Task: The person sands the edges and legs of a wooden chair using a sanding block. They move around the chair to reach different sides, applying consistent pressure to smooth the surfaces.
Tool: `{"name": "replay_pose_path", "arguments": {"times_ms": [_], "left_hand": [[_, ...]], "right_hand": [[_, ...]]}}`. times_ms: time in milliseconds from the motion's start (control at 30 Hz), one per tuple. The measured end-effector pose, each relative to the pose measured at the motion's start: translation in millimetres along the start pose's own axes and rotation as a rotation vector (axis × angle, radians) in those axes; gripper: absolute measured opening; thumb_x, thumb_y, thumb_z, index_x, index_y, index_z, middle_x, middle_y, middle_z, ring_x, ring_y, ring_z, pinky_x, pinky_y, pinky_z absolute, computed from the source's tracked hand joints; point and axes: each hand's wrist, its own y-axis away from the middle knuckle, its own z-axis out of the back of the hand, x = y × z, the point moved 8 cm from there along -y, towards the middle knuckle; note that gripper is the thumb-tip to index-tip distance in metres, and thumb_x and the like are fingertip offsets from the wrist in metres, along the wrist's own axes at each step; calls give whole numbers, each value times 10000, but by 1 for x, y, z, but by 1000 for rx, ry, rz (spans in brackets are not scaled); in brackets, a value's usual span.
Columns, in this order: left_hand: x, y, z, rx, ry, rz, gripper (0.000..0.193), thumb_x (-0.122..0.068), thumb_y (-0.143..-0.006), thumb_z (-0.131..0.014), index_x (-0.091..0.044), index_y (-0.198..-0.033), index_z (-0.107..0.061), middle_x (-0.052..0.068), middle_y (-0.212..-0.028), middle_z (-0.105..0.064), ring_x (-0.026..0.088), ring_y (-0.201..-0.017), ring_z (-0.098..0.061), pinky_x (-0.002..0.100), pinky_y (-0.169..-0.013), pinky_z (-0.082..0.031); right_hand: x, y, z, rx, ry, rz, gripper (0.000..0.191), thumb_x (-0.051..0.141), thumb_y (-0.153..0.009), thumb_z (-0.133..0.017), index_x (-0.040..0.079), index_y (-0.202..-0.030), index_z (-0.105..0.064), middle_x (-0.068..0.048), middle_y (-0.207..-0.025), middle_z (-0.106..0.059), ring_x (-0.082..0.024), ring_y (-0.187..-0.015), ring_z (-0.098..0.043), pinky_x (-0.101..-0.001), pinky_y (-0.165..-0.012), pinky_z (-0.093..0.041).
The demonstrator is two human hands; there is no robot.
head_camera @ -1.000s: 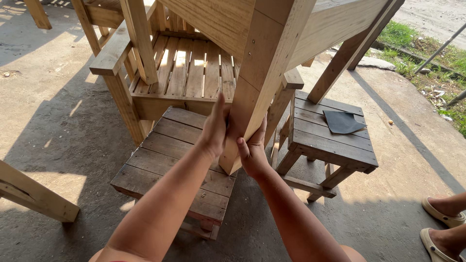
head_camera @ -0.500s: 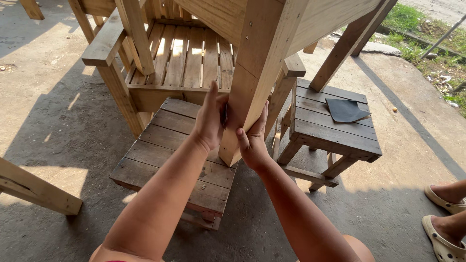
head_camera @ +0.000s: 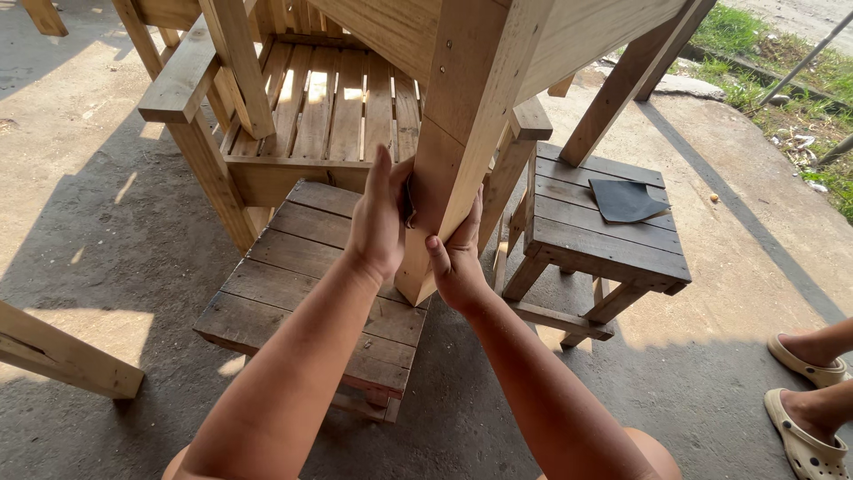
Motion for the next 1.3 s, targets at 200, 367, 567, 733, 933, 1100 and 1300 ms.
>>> {"name": "replay_pose_path", "arguments": {"times_ms": [200, 367, 567, 733, 933, 1100, 1300], "left_hand": [[56, 57, 26, -155, -114, 217, 800, -616, -1003, -244, -28, -1448, -554, 121, -1441, -610, 208, -1367, -529, 371, -1158, -360], [25, 19, 0, -120, -36, 69, 753, -590, -1051, -296, 15, -1432, -533, 164, -1394, -615, 262, -1329, -560, 414, -1167, -414], [-22, 24, -46, -105, -513, -569, 870, -628, -1052, -214, -6, -1653, -123, 229, -1717, -160, 354, -1553, -236, 481, -1252, -269], [69, 76, -16, -297, -741, -255, 972, -687, -1017, -221, 11, -1604, 116, 217, -1706, 149, 363, -1583, 169, 482, -1267, 31], [20, 43, -57, -379, -807, -564, 1011, -746, -1017, -10, 56, -1625, 88, 262, -1739, 122, 391, -1627, 132, 489, -1332, 43], [4, 45, -83, -328, -913, -695, 999, -753, -1011, -6, 14, -1644, 92, 251, -1765, 54, 367, -1656, 79, 505, -1357, 33], [84, 87, -22, -517, -613, -180, 1055, -757, -968, -223, 27, -1586, 119, 260, -1682, 118, 379, -1574, 133, 483, -1247, 16]], "right_hand": [[-4, -1, 0, 11, 10, -64, 1016, 530, -1035, -492, 126, -1612, 239, -223, -1741, 135, -385, -1621, -34, -510, -1277, -167], [-2, -3, -5, 47, -195, -38, 877, 435, -1085, -394, 152, -1595, 261, -204, -1731, 67, -352, -1597, -100, -467, -1263, -197], [-25, 2, -9, 156, -477, -372, 655, 401, -1114, -193, 206, -1634, 154, -142, -1679, -203, -245, -1569, -199, -386, -1262, -233], [-19, 3, 4, 242, -473, -333, 672, 461, -1072, -300, 159, -1637, -98, -131, -1665, -278, -255, -1565, -194, -417, -1247, -204], [-10, 4, 7, 321, -870, -442, 774, 595, -1049, -184, 78, -1622, -243, -129, -1677, -314, -274, -1564, -254, -432, -1267, -210], [-16, 7, 3, 363, -1219, -612, 846, 688, -1025, -201, 81, -1610, -275, -179, -1630, -379, -309, -1520, -325, -451, -1253, -228], [-31, 8, 2, 390, -892, -599, 828, 653, -997, -232, 119, -1628, -262, -58, -1661, -340, -228, -1516, -297, -410, -1228, -172]]}}
